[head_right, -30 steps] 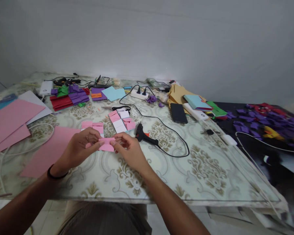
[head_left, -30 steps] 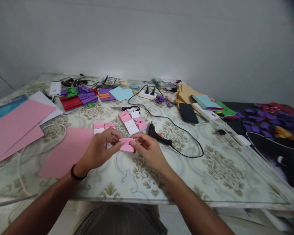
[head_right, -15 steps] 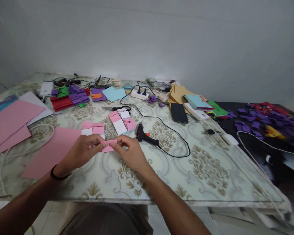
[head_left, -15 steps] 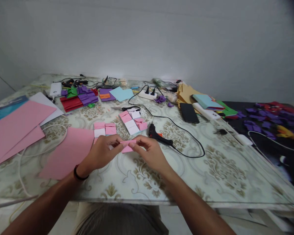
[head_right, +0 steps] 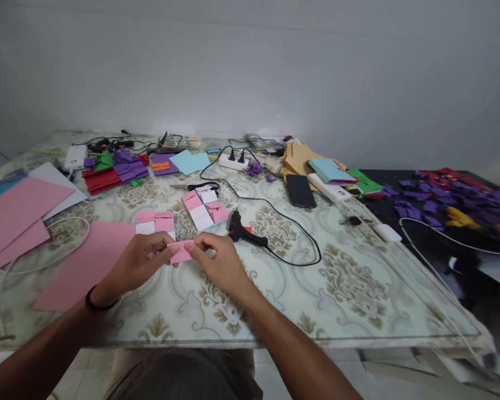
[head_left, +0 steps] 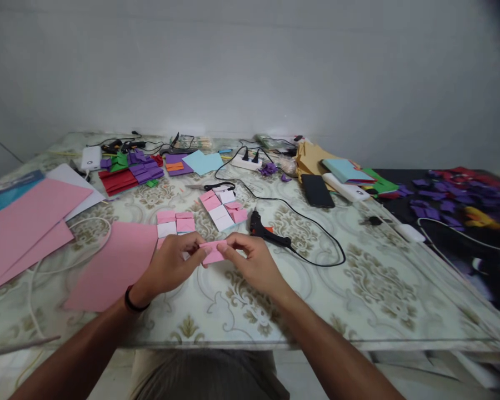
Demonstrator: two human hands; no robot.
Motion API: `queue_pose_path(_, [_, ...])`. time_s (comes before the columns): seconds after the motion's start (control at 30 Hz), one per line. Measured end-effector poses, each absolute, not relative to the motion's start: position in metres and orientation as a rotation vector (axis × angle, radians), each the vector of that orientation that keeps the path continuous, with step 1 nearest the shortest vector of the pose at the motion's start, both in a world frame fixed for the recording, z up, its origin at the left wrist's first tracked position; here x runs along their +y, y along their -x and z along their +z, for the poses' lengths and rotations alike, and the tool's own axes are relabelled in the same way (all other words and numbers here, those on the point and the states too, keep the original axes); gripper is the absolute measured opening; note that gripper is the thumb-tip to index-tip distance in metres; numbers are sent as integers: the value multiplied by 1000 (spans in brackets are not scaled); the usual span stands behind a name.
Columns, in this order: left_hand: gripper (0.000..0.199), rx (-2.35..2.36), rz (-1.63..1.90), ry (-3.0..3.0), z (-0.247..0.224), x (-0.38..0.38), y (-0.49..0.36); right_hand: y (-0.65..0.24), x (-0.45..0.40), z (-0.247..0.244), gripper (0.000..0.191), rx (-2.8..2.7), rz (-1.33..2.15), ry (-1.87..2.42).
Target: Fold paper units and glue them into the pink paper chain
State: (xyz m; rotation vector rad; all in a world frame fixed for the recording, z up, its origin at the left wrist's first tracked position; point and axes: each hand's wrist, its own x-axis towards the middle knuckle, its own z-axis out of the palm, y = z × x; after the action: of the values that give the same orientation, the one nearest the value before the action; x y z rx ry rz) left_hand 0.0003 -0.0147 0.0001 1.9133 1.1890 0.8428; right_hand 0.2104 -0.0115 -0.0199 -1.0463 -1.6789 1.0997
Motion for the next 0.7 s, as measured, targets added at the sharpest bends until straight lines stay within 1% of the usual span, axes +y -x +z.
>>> queue_pose_path(0.17, [27, 1116, 856, -1903, -1, -14, -1, -211, -10, -20, 37, -1652, 1152, 1032])
queue_pose_path(0.2, [27, 1120, 864, -1894, -2, -13, 0, -210, -10, -21, 33, -1630, 1171, 1025])
queue_pose_path(0.27, [26, 1152, 897, -1866, -3, -12, 2, -209, -10, -22, 18, -1566, 1225, 975])
queue_pose_path(0.3, [26, 1170, 919, -1846, -3, -11, 3, -208, -10, -22, 20, -1535, 1251, 936])
queue_pose_path(0.37, [29, 1172, 957, -1790, -5, -10, 5, -208, -11, -22, 46, -1507, 1276, 863])
queue_pose_path(0.4, [30, 1157, 965, -1755, -5, -9, 6, -207, -11, -21, 51, -1525, 1274, 840])
queue_pose_path(0.43, [31, 1135, 965, -1720, -5, -9, 6, -208, -11, -21, 48, -1560, 1261, 831])
queue_pose_path(0.57, [30, 1057, 912, -1641, -4, -8, 6, -209, -10, -18, 17, -1666, 1162, 855])
queue_pose_path(0.63, [32, 1050, 871, -1669, -3, -9, 5, -210, -10, -18, 11, -1663, 1127, 872])
queue_pose_path(0.7, [39, 1052, 855, -1719, -1, -10, 3, -211, -9, -20, 11, -1647, 1110, 896])
